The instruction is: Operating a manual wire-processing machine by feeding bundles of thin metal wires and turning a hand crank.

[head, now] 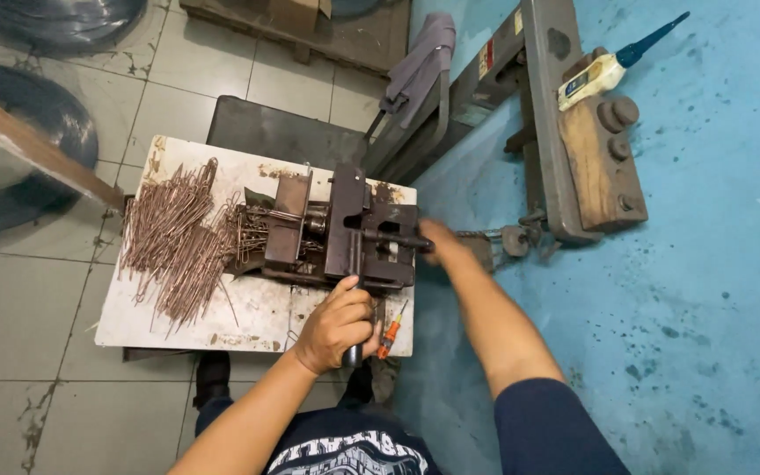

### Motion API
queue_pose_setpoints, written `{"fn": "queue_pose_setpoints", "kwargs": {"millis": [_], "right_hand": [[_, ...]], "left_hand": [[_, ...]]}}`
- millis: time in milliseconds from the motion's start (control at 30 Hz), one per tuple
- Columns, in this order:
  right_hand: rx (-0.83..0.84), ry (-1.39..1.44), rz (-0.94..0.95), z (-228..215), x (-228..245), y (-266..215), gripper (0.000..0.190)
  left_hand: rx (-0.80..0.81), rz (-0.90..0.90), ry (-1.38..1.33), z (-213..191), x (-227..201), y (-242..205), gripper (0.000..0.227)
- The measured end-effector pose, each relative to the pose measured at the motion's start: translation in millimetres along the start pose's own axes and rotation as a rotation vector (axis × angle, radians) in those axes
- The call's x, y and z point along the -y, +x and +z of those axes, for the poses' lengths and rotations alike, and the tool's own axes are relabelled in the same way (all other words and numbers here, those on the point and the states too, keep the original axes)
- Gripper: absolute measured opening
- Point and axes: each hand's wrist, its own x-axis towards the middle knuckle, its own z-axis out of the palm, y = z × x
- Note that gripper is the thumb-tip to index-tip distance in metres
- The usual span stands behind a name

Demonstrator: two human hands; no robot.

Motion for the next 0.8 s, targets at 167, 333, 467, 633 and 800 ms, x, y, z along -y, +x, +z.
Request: {"fn": "queue_pose_setpoints", "kwargs": {"millis": [167, 333, 467, 633, 800], "right_hand": [[0.168, -0.005, -0.064, 20, 54, -151, 0.035], [0.328, 0.182, -0.232, -119, 106, -280, 0.038], [0.222, 0.246, -0.153, -224, 113, -303, 0.036], [-0.389, 0.122, -0.251, -235, 43, -185, 0.036], [-0.349, -0.027, -0.150, -115, 25, -27, 0.029]], "left_hand": [[-0.006, -0.010, -0.005, 6, -2, -9, 0.027], [0.036, 0.004, -0.030, 2, 3, -10, 0.028], [0.057, -0.011, -0.075, -2, 0, -5, 0.028], [0.072, -0.007, -0.062, -3, -2, -3, 0.029], [0.045, 0.007, -0.050, -2, 1, -2, 0.026]]}}
